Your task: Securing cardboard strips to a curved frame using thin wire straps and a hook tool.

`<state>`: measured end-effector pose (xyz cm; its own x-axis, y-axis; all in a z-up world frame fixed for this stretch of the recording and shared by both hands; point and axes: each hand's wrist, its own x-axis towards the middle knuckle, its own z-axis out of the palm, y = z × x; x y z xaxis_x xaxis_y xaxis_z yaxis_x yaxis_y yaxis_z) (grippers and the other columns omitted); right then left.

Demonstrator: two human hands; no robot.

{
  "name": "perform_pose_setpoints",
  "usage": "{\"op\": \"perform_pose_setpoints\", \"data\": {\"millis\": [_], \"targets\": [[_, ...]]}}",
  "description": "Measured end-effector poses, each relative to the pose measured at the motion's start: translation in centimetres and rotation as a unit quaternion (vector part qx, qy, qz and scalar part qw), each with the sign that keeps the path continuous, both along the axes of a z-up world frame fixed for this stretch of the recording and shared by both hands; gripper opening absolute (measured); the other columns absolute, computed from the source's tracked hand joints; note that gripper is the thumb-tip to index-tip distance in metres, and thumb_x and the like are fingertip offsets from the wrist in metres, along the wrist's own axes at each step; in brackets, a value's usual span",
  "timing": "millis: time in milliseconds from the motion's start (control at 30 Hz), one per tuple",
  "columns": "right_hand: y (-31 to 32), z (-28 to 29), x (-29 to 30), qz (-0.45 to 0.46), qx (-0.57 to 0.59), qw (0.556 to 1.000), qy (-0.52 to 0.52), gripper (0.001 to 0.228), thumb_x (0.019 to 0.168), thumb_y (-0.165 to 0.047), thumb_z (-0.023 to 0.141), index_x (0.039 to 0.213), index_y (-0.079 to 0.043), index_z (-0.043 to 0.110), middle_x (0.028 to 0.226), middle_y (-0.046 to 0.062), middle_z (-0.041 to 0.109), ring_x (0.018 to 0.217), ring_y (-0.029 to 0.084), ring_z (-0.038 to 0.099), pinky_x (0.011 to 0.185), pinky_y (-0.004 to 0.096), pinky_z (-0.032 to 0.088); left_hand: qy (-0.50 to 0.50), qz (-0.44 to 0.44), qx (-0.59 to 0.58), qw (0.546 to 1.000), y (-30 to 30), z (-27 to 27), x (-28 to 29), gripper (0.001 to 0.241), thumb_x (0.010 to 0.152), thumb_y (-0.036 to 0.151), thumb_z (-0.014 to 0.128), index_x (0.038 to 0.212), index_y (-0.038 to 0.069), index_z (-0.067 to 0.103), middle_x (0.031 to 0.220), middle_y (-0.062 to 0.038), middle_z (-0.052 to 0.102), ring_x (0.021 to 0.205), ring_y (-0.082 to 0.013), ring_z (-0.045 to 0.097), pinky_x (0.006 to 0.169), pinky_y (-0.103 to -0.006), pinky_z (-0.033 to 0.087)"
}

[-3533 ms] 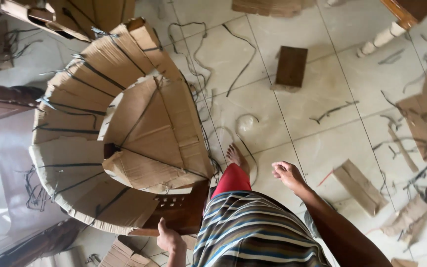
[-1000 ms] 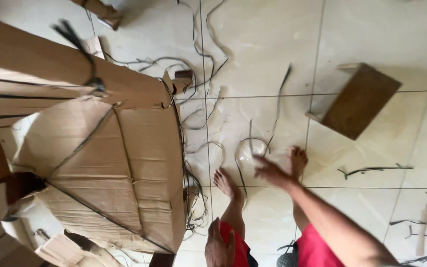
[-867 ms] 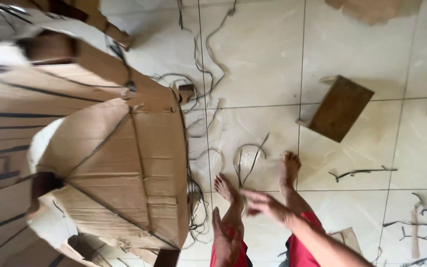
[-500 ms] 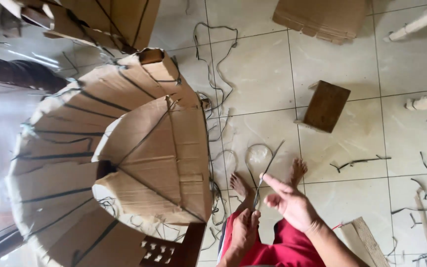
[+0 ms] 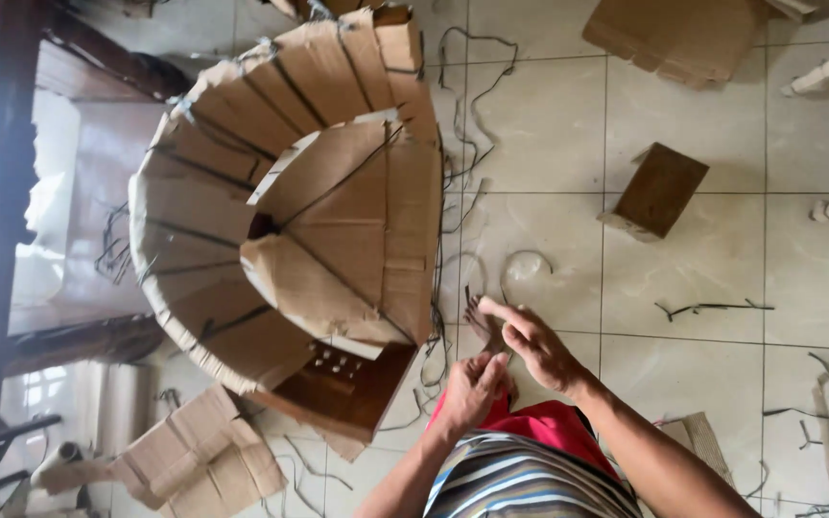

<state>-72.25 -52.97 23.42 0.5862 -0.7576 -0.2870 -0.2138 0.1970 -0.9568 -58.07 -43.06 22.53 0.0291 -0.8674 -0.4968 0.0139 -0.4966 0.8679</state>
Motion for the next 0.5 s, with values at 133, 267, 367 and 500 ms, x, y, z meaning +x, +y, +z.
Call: {"op": "perform_pose_setpoints", "data": {"millis": [133,267,367,500], "targets": [[6.2,1.7,0.2,0.092,0.028,0.994,-0.048,0.065,0.105,-0.05,0.035,0.151,-0.007,0.051,0.11,0.014,0.066,0.111,0.029,0.058,0.105,0.048,0.042,0.095,0.12,0.002,0.988,3.5,1.2,0.0,0.045,0.105,0.027,0.059,0.064,0.009,0.069,0.052,-0.008,0.063,0.048,-0.0151,0.062,0.05,-0.0271,0.051],[10.6,4.6,0.6,0.046,0.136,0.987,-0.074,0.054,0.108,-0.038,0.043,0.148,-0.004,0.052,0.063,0.003,0.054,0.057,0.016,0.063,0.061,0.032,0.055,0.121,0.222,0.013,0.967,7.0,0.9,1.0,0.039,0.102,0.025,0.065,0.071,0.002,0.068,0.057,-0.016,0.067,0.045,-0.0187,0.063,0.044,-0.0279,0.051],[14.2,4.3,1.1,0.02,0.136,0.99,0.037,0.032,0.107,-0.033,0.051,0.109,-0.014,0.077,0.061,-0.003,0.053,0.056,0.011,0.052,0.06,0.028,0.05,0.125,0.29,0.007,0.949,9.3,0.4,2.3,0.038,0.1,0.025,0.066,0.072,0.0,0.067,0.062,-0.018,0.068,0.045,-0.0172,0.061,0.042,-0.0266,0.05],[17.7,4.0,1.1,0.041,0.108,0.991,0.068,0.035,0.107,-0.03,0.053,0.086,-0.012,0.073,0.057,-0.002,0.052,0.058,0.012,0.05,0.061,0.025,0.047,0.095,0.351,-0.001,0.932,11.5,3.1,5.6,0.036,0.1,0.023,0.065,0.071,0.002,0.065,0.065,-0.017,0.069,0.047,-0.0151,0.06,0.043,-0.0237,0.047]]}}
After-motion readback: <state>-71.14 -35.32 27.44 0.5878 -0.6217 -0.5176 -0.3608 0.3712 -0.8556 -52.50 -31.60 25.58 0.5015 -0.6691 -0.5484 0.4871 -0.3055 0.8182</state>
